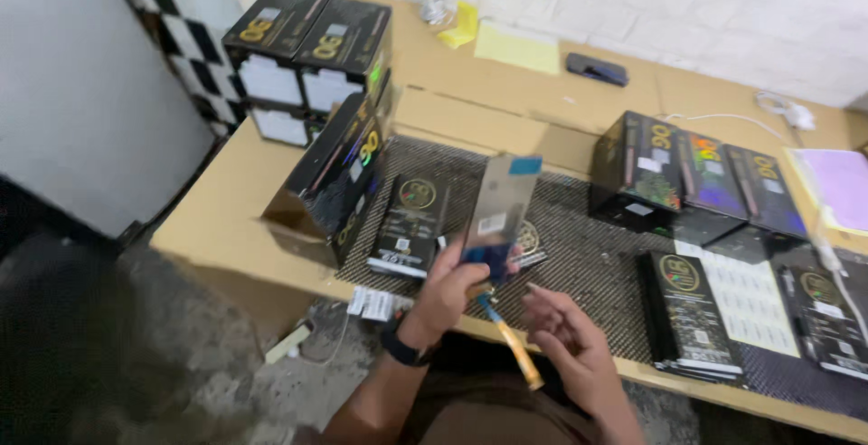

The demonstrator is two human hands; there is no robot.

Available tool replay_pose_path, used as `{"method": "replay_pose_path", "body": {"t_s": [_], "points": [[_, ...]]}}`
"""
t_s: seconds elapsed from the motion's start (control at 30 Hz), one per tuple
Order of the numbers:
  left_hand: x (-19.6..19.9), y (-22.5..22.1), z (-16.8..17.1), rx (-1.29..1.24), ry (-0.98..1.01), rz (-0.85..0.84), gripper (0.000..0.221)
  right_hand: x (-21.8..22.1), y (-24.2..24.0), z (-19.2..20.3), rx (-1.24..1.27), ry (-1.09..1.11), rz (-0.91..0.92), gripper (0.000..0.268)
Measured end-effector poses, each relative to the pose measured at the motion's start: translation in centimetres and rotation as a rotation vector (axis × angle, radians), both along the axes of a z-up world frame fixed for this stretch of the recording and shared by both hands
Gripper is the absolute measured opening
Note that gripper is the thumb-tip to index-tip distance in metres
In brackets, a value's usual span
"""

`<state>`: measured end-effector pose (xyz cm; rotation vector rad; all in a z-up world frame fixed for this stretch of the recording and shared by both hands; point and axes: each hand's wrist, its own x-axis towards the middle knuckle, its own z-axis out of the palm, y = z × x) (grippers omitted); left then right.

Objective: The person handles several smartphone screens one by one, turning them over and checking their front and back surfaces.

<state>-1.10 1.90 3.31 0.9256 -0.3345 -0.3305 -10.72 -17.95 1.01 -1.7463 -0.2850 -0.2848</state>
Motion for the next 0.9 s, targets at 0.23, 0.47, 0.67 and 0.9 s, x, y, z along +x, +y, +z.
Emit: {"method": "replay_pose_path", "body": {"t_s": [0.23, 0.47, 0.67, 0.9], "points": [[0.2, 9.4, 2.9, -0.237, -0.317, 0.107, 0.074, 0.4, 5.0, -1.6, 0.222, 0.637, 0.49, 0.048], [-0.2, 12.5, 3.4, -0.247, -0.387, 0.183, 0.081, 2.7, 8.5, -4.1, 0.414, 0.753, 0.587, 0.068], [0.5, 13.5, 2.6, -0.203, -0.318, 0.14, 0.089, 3.0, 8.9, -4.3, 0.569, 0.852, 0.492, 0.059], [0.8, 13.3, 2.5, -0.132, -0.281, 0.149, 0.079, 2.3, 6.8, -0.7, 0.64, 0.489, 0.487, 0.046]]}}
